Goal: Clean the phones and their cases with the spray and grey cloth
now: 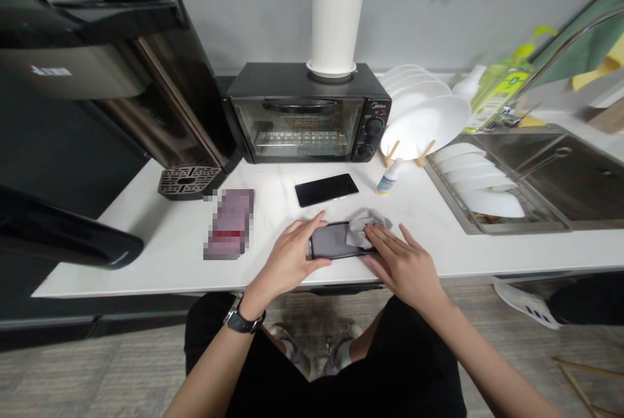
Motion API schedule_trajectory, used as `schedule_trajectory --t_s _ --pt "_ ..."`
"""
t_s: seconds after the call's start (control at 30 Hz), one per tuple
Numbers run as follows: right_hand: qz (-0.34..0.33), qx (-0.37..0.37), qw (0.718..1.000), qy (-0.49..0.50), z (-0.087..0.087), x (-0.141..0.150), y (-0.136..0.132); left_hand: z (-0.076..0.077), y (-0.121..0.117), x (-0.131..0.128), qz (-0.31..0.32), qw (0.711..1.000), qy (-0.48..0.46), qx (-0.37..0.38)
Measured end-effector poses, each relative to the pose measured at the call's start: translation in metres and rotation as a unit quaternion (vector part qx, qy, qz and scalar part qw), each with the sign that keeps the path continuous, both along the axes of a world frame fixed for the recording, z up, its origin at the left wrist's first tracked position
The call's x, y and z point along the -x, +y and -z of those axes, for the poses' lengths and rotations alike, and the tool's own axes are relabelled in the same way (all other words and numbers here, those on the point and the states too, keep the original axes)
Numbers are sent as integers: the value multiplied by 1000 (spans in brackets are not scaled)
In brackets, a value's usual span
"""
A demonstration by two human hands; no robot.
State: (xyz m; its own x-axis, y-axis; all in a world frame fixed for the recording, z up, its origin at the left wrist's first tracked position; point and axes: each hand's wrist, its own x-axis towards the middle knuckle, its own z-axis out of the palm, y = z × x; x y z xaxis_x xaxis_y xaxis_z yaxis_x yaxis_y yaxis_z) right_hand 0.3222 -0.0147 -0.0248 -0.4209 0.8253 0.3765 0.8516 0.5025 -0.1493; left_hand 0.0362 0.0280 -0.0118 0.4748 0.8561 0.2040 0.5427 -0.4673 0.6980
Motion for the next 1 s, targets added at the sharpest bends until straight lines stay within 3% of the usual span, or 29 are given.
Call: schedule_trajectory --t_s 0.17,0.27,0.37,0.53,0.8,0.9,1.0 --pt "18 -22 1000 -6 -5 59 10 -2 1 0 -6 1000 3 16" --pt "-50 7 998 25 -7 95 10 1 1 2 -12 1000 9 24" --pt "-103 39 992 59 -8 109 5 4 0 5 -22 999 12 20" --pt "-123 51 989 69 -13 75 -10 2 -3 4 -16 999 36 -10" --pt "-27 -29 999 -24 -7 -2 -10 -2 -3 2 -15 1000 20 7" --pt "-18 -50 998 -38 -4 -2 -2 -3 -2 1 -7 1000 18 15" --pt "3 -47 999 -14 -3 19 8 -2 0 1 -6 1000 17 18"
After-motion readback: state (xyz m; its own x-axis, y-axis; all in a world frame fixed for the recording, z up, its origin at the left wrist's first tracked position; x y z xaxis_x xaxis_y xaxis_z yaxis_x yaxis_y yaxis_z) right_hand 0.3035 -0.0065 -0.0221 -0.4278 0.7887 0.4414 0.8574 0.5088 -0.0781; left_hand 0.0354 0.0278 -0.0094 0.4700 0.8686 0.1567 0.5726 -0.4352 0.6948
